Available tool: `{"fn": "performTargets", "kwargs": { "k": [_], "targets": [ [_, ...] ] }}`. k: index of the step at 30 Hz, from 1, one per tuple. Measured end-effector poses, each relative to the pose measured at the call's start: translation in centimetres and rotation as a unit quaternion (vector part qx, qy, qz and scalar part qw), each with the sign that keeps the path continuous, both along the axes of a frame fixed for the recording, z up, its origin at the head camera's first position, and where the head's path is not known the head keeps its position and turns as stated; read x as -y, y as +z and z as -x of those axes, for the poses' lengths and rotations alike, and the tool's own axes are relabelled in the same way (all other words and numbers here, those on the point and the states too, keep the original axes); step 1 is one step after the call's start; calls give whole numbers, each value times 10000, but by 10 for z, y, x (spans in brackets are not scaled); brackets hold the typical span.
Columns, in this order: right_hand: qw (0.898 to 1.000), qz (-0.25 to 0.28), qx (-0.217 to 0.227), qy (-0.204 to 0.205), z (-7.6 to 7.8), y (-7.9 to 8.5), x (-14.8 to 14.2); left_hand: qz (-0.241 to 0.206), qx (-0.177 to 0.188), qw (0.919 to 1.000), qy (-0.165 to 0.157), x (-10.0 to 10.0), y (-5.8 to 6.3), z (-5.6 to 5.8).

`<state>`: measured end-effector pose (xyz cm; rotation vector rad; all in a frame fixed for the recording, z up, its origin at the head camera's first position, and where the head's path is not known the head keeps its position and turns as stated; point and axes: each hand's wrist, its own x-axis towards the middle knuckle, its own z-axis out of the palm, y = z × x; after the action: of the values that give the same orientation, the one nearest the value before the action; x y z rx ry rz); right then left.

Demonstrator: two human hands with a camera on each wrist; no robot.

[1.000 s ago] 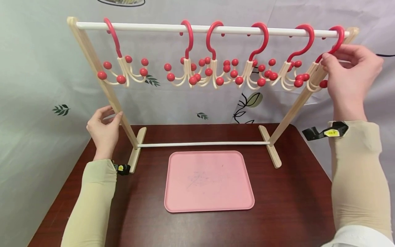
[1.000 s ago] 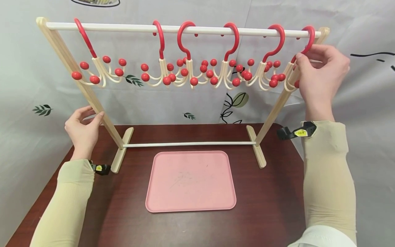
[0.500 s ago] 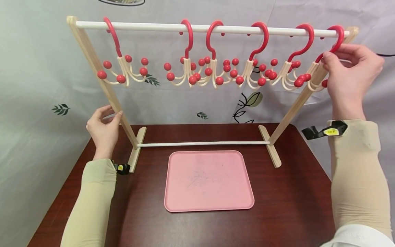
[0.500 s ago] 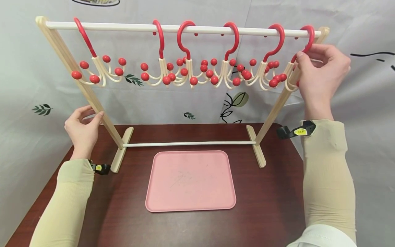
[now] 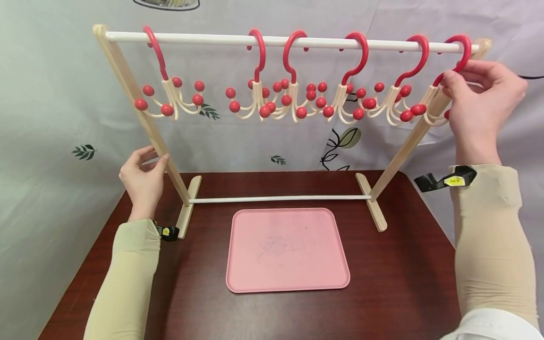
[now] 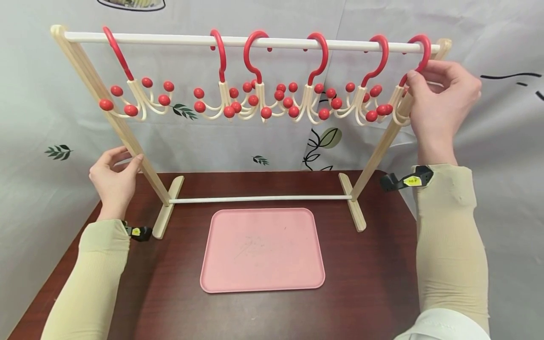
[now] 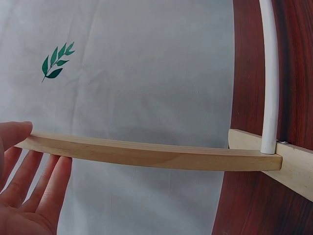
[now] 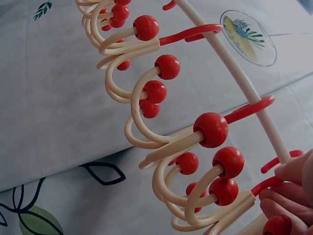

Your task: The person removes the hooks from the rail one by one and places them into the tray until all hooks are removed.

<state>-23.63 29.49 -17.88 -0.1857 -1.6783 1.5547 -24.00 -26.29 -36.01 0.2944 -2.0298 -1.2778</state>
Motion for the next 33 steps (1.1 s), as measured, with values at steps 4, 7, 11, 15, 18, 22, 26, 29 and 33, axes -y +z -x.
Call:
{"fn": "performTargets", "kwargs": {
  "k": [4, 7, 11, 15, 18, 22, 26, 29, 33],
  "targets": [
    [9999, 64, -91, 34, -1, 1, 1, 14, 9, 10000, 3, 0, 1, 0],
    [9999, 42, -91, 19, -3, 2, 1, 31, -1, 10000, 7, 0, 1, 0],
    [9999, 83, -142, 44, -4, 3, 1, 41, -5, 10000, 4, -1, 1, -1],
    [9992, 250, -276, 164, -4, 4, 1, 32, 5, 10000, -4, -1, 2, -1],
    [9995, 180, -237, 126, -5, 3, 2, 17, 26, 10000, -14, -1, 1, -1],
    [9999, 17, -141, -8, -7, 1, 5, -3, 35, 10000, -27, 0, 0, -1],
    [9997, -44, -258, -31, -8, 1, 7, -18, 7, 10000, -33, 1, -1, 0],
    [9993, -103, -355, -39, -8, 1, 8, -16, -11, 10000, -31, 1, -1, 0],
    [9991, -79, -421, -42, -9, 1, 10, 3, -24, 10000, -26, 1, -1, 0]
  ]
}}
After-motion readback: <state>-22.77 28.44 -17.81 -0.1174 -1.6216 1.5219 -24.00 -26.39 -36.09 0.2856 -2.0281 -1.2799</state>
